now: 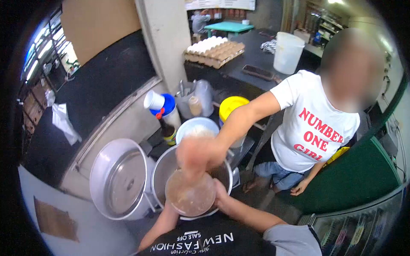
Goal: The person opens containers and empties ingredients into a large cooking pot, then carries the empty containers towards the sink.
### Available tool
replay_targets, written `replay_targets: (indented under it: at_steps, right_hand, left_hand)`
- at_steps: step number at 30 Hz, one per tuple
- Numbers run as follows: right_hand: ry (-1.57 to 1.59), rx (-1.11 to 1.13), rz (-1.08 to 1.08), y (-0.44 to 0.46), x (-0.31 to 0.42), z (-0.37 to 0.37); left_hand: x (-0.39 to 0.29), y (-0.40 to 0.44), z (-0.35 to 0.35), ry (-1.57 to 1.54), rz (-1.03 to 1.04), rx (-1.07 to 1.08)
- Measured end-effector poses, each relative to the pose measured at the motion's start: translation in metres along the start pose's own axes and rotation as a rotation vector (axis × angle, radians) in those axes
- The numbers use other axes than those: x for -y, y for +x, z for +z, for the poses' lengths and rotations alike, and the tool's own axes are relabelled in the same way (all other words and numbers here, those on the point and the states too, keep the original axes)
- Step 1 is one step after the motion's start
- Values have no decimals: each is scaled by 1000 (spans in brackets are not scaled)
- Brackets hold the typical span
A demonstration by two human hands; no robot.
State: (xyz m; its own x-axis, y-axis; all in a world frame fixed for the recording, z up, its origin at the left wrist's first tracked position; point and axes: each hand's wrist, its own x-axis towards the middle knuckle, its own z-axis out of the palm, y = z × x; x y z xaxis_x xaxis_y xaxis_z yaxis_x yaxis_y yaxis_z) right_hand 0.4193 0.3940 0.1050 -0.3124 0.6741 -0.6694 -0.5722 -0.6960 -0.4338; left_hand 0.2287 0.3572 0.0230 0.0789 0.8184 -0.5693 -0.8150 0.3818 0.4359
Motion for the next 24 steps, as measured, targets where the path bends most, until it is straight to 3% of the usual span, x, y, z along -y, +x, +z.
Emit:
replay_targets:
  at_steps: [2,5,9,10,13,14,15,17,19,21,23,24]
  right_hand:
    - [39,17,81,-8,-6,-2]
    - [101,-7,19,46,-43,-34]
    - [165,218,23,39,-33,-26]
    - [156,255,120,35,-25,-30]
    - [134,129,-3,67,-35,-52]
    - [-97,144,-125,25,-15,-25]
    - [-21,170,-60,29,-16,-27]
    - [203,433,51,73,-34,-55]
    - [450,866,255,93,-41,-59]
    - [115,172,-28,59,-30,-40]
    - [73,54,71,50,-24,-35]
    - [75,26,69,27,-12,-16]
  left_hand:
    - [0,-3,-3,1,-5,-19]
    - [-4,-1,0,15,8,7]
    - [-1,-12,1,28,19,-28]
    - [1,-11,3,25,15,-38]
    - [4,-4,9,26,9,-33]
    - [7,-5,9,27,2,-39]
    - [7,-7,11,29,-6,-49]
    - [6,-19,22,45,-15,-84]
    - [4,-27,36,56,-32,-117]
    - [5,-15,29,14,-85,-132]
    - [9,13,-2,-94,-163,-139]
    - [16,30,-28,-112,-118,-26]
